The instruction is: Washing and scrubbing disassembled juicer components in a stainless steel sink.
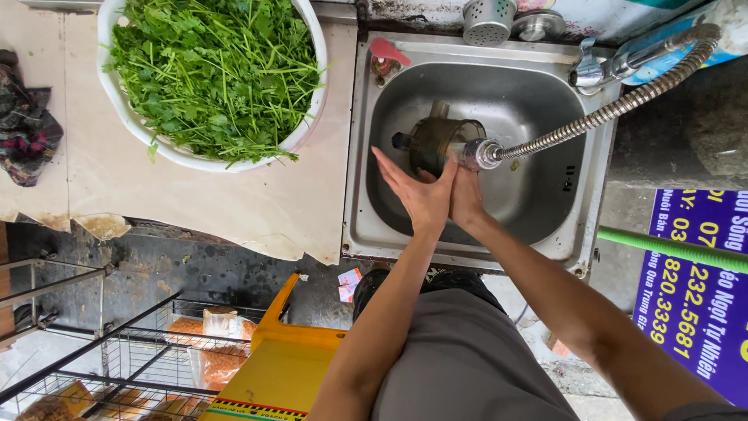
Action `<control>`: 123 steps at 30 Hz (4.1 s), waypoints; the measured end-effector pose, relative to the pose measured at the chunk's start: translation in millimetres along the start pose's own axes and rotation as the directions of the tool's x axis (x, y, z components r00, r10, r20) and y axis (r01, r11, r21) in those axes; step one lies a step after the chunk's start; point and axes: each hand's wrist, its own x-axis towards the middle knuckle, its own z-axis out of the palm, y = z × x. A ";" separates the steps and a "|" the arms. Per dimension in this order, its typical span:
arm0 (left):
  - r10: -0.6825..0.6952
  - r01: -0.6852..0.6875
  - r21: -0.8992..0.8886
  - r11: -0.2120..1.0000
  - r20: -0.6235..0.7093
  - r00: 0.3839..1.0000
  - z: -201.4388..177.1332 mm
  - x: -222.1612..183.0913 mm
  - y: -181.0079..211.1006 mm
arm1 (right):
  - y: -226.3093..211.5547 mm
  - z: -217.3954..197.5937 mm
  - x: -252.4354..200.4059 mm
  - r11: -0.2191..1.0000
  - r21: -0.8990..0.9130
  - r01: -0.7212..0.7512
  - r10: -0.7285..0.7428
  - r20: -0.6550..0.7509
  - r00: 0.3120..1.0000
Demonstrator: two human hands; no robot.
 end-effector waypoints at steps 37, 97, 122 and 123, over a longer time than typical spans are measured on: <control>-0.442 0.032 0.523 0.852 0.685 0.578 -10.5 75.3 -66.1 | -4.0 -54.6 83.3 0.950 -0.221 0.222 -0.154 0.286 0.946; -0.022 -0.514 0.133 0.848 0.976 0.216 4.7 91.5 -61.5 | 9.4 -131.1 52.6 0.147 0.786 -0.600 0.216 0.566 0.795; 0.335 -0.737 -0.046 0.674 0.908 0.250 7.6 77.3 -90.2 | 28.5 -103.9 76.1 0.143 0.576 -0.805 0.319 0.743 0.589; 0.270 -0.791 0.017 0.611 0.935 0.228 6.2 77.9 -88.1 | 26.9 -102.0 74.8 0.130 0.605 -0.785 0.397 0.694 0.601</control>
